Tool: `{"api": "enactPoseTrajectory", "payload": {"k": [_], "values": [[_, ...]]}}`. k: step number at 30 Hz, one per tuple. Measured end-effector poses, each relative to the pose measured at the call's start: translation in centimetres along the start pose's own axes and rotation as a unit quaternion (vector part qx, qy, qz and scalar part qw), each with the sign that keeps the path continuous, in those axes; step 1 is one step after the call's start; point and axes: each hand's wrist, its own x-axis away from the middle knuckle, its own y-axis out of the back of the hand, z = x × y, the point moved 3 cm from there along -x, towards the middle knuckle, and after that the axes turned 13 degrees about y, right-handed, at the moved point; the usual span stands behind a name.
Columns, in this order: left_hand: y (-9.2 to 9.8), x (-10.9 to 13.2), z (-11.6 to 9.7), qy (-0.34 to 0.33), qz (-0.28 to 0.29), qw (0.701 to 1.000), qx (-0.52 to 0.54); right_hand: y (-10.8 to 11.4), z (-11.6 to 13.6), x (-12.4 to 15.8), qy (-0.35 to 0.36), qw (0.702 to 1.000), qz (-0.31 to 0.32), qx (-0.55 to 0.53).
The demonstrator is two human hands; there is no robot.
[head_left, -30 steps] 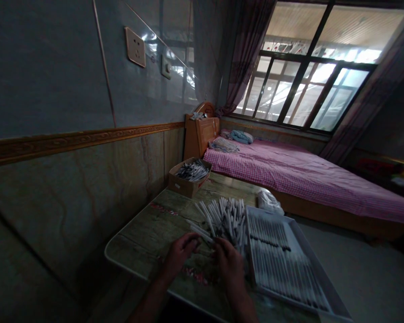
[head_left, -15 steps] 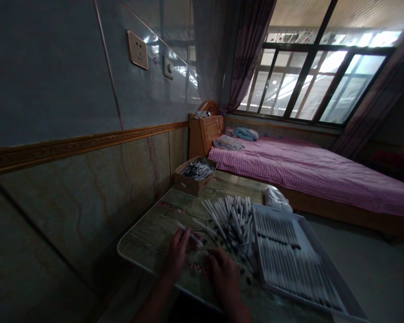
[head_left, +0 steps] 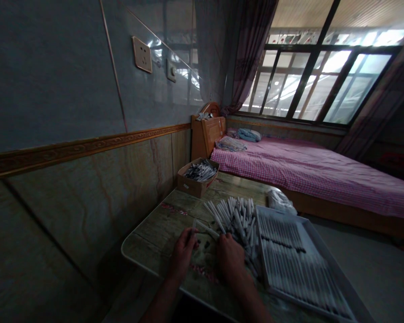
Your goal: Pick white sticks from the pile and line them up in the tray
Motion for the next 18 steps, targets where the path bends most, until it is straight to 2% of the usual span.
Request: {"api": "enactPoseTrajectory", "payload": {"k": [8,14,18], "values": [[-0.5,-0.6,1.1,-0.081,-0.01,0.988,-0.129,-0.5,0.1,-0.3,0.066,0.997,0.0,0.034],[-0.7,-0.4,0.8,-0.079,0.016,0.983,-0.163,-0.9,-0.6,0.8,0.054,0.997,-0.01,0.055],[-0.8,-0.4,0.8,-0.081,0.015,0.98,-0.179,-0.6,-0.1,0.9,0.058,0.997,0.017,0.047]]}}
